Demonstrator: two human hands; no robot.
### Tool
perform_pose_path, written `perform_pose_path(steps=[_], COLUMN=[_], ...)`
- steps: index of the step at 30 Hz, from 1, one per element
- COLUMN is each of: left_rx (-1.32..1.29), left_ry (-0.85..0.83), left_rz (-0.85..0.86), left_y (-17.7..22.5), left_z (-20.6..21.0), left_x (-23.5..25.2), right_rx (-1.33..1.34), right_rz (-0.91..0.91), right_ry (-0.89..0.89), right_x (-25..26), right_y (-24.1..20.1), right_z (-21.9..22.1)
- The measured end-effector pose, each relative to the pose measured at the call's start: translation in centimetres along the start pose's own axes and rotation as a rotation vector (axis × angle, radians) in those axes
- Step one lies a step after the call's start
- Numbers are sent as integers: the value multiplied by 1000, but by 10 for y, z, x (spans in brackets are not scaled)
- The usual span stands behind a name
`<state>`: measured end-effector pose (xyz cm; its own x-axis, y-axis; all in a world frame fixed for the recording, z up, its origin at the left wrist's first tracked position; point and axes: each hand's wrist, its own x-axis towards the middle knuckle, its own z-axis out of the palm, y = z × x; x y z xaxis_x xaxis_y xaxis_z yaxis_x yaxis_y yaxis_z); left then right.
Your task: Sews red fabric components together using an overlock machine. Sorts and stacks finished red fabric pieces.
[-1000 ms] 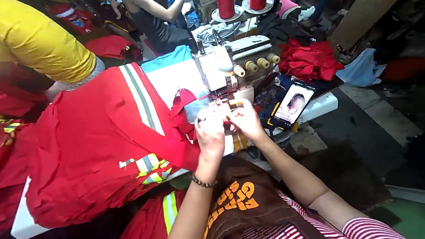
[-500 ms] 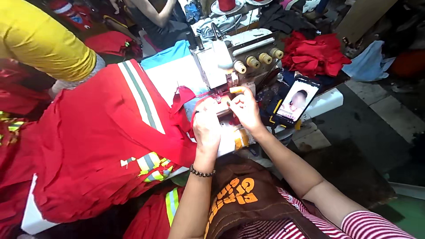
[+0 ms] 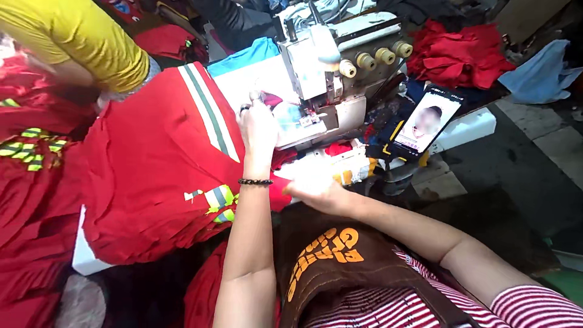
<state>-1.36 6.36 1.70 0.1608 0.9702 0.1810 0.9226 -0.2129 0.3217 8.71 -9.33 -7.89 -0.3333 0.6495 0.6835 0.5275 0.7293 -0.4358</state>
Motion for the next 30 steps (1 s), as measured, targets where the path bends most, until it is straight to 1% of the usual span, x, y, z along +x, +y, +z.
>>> perform_pose_path(steps=[2, 4, 6, 7, 9, 10, 12, 16, 18, 20, 23, 24, 25, 27, 30], left_rx=[-78, -105, -142, -199, -314, -361, -451, -663, -734, -767, -767, -787, -811, -867, -1008], left_ry=[76, 197, 268, 306, 346, 334, 337, 363, 361, 348, 299, 287, 277, 235, 98], left_rz=[72, 160, 170, 161, 134, 108, 61, -41, -60, -56, -34, -47, -69, -131, -207], left_y=[-17, -37, -53, -61, -75, -81, -88, -104, -108, -108, -106, -103, -99, -87, -70], left_z=[-5, -7, -9, -10, -15, -20, -25, -17, -12, -9, -8, -9, -10, -11, -12], left_x=[-37, -68, -86, -97, -127, -143, -170, -202, -210, -213, -217, -218, -219, -219, -220], right_rx=[44, -54, -107, -123, -132, -130, -84, 16, 35, 15, -22, -11, 0, 1, 83], right_rz=[-209, -370, -465, -481, -460, -438, -399, -358, -355, -338, -252, -220, -187, -112, -30], right_ry=[-237, -362, -329, -308, -290, -278, -203, -103, -89, -131, -328, -379, -393, -354, -184], right_x=[-5, -10, -14, -13, -9, -7, -2, 10, 12, 11, 9, 10, 13, 21, 42], right_y=[1, 5, 11, 10, 8, 7, 5, -8, -12, -14, -14, -12, -9, -1, 0], right_z=[22, 41, 52, 50, 41, 38, 32, 22, 25, 23, 16, 14, 12, 5, -9])
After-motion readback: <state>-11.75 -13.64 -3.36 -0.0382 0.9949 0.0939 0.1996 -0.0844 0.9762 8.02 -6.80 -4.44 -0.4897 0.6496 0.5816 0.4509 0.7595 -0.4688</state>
